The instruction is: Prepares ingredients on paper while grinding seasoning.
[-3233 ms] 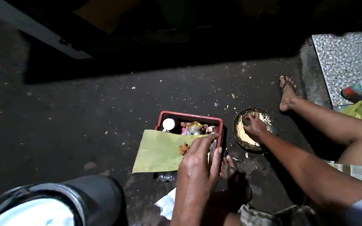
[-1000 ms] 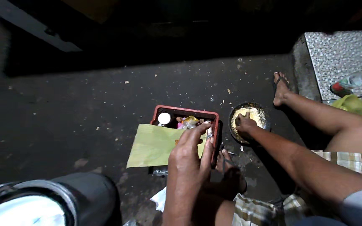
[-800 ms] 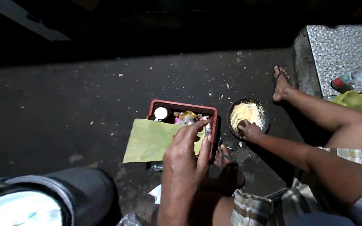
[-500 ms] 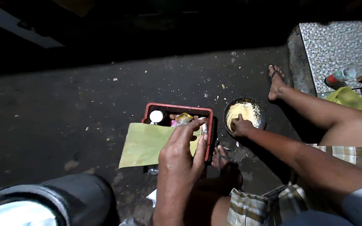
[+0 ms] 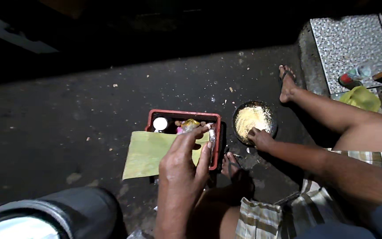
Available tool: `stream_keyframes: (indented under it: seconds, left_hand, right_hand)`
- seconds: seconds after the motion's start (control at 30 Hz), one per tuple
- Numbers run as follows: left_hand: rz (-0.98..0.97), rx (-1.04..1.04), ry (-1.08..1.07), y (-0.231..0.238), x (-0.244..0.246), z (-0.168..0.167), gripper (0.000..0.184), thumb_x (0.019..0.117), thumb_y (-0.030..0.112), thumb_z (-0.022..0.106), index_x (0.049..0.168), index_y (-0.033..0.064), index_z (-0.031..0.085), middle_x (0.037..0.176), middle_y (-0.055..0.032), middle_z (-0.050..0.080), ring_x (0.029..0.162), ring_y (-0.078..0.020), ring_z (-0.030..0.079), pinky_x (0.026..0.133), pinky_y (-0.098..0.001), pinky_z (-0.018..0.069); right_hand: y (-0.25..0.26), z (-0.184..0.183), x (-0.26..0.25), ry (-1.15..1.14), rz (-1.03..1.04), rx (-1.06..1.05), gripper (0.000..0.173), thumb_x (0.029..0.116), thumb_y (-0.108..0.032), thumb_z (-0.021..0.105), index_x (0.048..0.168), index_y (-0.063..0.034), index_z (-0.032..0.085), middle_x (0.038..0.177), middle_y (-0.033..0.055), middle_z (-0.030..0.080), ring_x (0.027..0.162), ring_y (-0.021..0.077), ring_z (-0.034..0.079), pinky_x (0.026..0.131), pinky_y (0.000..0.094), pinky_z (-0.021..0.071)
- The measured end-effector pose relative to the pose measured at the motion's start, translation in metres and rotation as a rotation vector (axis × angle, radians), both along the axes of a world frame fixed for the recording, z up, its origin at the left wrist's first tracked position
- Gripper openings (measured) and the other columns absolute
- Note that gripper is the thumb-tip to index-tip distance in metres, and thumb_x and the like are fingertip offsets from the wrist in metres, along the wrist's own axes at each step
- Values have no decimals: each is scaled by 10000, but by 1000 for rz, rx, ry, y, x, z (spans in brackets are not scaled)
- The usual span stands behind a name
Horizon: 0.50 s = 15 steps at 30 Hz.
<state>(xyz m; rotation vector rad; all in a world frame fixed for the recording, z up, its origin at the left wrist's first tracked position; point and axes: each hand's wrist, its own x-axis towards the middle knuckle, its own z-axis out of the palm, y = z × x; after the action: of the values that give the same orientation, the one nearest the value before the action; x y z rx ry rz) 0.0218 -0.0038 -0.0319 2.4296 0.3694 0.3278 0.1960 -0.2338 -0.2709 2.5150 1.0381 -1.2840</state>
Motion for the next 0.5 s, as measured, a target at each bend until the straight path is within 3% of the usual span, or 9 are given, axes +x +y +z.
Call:
stream_keyframes:
  seconds: [0.07, 0.17, 0.23, 0.33, 0.4, 0.5]
  left_hand:
    - [17, 8, 14, 3, -2, 0, 334, 1004, 267, 553, 1263, 92, 669, 1142, -78, 707, 953, -127, 701, 790, -318, 590]
    - [30, 8, 15, 4, 1, 0, 329, 1002, 254, 562, 1258, 76, 666, 1137, -89, 704, 957, -132, 701, 798, -317, 591]
    - [15, 0, 25, 2, 5, -1, 324, 1004, 256, 566, 1267, 95, 667, 1144, -72, 703, 959, -122, 700, 797, -315, 592]
    - [3, 23, 18, 1, 9, -1, 342, 1000, 275, 555, 1271, 99, 670, 1133, -70, 709, 929, -117, 699, 785, -304, 588]
    - [5, 28, 33, -1, 5, -1, 346, 1006, 295, 552, 1265, 103, 677, 1126, -68, 713, 921, -118, 696, 786, -301, 582]
    - [17, 38, 45, 1, 6, -4, 345, 1007, 306, 550, 1245, 96, 683, 1112, -71, 718, 923, -124, 703, 790, -300, 588]
  right_hand:
    - [-13, -2, 1, -31, 68, -9, 607, 966, -116, 663, 1530, -236, 473, 1581, 279, 359, 1262, 595, 493, 866, 696, 524]
    - [-7, -16, 30, -119, -11, 31, 585, 945, -159, 712, 1484, -298, 531, 1581, 255, 378, 1239, 586, 512, 835, 685, 540]
    - [2, -20, 36, -153, -114, 29, 609, 887, -208, 782, 1446, -280, 552, 1575, 250, 371, 1193, 557, 552, 815, 657, 560]
    - [12, -12, 30, -88, -245, 15, 647, 900, -287, 770, 1484, -214, 503, 1591, 281, 313, 1147, 528, 596, 883, 647, 538]
    - [2, -6, 10, -16, -174, 7, 671, 926, -298, 745, 1525, -176, 468, 1595, 313, 301, 1173, 549, 581, 922, 665, 513]
    - [-10, -9, 8, -34, -136, 40, 591, 957, -326, 700, 1500, -208, 497, 1593, 278, 342, 1224, 548, 549, 918, 666, 514]
